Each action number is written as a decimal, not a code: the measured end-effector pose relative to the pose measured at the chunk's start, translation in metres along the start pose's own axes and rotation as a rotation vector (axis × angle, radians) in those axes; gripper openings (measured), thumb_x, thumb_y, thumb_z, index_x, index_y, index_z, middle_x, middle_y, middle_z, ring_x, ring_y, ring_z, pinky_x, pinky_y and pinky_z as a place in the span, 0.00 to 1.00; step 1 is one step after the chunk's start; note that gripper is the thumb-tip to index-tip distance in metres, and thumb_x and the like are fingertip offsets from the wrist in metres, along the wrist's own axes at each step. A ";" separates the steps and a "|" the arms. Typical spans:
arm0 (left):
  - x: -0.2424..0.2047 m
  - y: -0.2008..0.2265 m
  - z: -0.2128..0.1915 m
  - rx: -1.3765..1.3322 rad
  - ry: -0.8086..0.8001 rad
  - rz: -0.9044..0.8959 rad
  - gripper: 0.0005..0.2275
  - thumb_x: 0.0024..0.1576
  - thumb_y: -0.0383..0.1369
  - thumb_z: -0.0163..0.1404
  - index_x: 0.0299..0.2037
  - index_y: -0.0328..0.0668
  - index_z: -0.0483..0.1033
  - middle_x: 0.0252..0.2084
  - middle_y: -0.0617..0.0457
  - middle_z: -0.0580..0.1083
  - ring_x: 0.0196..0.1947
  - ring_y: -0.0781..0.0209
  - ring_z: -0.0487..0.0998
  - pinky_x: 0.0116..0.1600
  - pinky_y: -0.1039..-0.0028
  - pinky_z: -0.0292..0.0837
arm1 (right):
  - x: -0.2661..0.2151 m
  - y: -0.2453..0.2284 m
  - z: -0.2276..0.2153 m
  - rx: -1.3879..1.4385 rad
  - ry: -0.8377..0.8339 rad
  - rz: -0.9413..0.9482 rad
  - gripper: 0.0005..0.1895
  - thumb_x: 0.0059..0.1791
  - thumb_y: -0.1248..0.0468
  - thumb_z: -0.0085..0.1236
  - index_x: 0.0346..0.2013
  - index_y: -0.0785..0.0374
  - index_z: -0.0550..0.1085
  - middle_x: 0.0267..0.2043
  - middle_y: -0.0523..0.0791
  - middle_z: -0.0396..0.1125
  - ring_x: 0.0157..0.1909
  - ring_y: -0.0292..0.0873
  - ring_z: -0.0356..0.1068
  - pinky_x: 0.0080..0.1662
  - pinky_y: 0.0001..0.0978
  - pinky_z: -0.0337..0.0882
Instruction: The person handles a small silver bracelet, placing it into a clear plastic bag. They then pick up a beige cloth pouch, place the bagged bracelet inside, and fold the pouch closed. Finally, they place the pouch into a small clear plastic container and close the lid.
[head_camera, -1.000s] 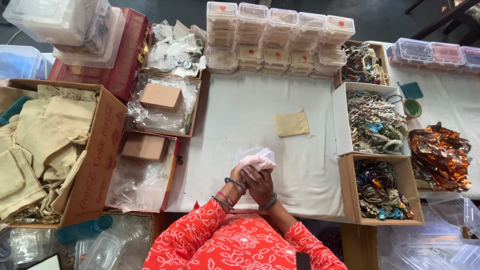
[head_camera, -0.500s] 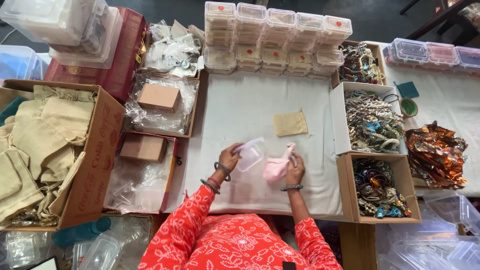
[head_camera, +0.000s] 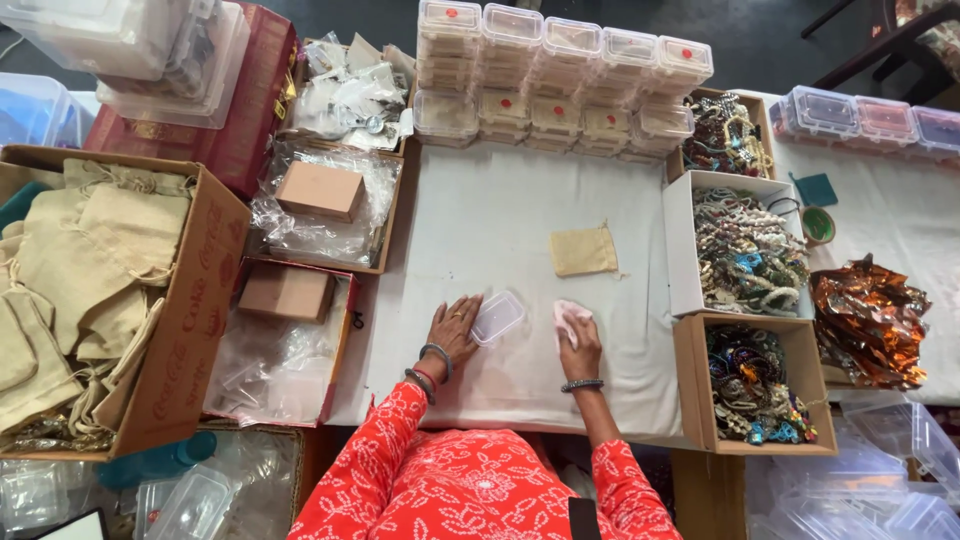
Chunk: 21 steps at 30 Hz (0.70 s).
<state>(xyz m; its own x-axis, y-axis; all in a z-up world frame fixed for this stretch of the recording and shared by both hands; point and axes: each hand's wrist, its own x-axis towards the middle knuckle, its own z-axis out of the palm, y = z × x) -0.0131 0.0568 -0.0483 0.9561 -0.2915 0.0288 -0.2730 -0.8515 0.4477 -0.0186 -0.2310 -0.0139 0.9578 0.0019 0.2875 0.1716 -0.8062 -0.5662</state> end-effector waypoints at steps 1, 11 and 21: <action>0.002 0.000 -0.001 0.000 0.003 -0.003 0.38 0.56 0.44 0.53 0.76 0.54 0.47 0.75 0.52 0.58 0.75 0.54 0.54 0.74 0.49 0.44 | 0.012 -0.025 0.000 0.001 -0.001 -0.004 0.17 0.49 0.63 0.61 0.54 0.54 0.77 0.59 0.46 0.69 0.63 0.53 0.66 0.63 0.42 0.68; 0.000 -0.006 0.000 -0.131 -0.115 -0.147 0.50 0.48 0.40 0.58 0.76 0.46 0.33 0.74 0.52 0.58 0.75 0.60 0.52 0.77 0.59 0.39 | -0.012 -0.119 0.070 -0.108 -0.164 -0.329 0.21 0.51 0.64 0.52 0.59 0.65 0.71 0.60 0.51 0.67 0.63 0.55 0.63 0.63 0.51 0.60; -0.003 0.005 -0.022 -0.207 -0.127 -0.123 0.46 0.49 0.44 0.60 0.76 0.49 0.42 0.75 0.55 0.56 0.77 0.62 0.49 0.78 0.59 0.37 | 0.022 -0.084 0.062 -0.177 -0.046 -0.244 0.15 0.51 0.64 0.54 0.52 0.60 0.76 0.59 0.48 0.68 0.65 0.56 0.63 0.62 0.50 0.64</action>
<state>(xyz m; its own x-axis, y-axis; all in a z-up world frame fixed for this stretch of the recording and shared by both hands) -0.0149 0.0626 -0.0263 0.9564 -0.2543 -0.1435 -0.1154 -0.7807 0.6142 0.0026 -0.1262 -0.0073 0.9033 0.2316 0.3612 0.3590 -0.8691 -0.3403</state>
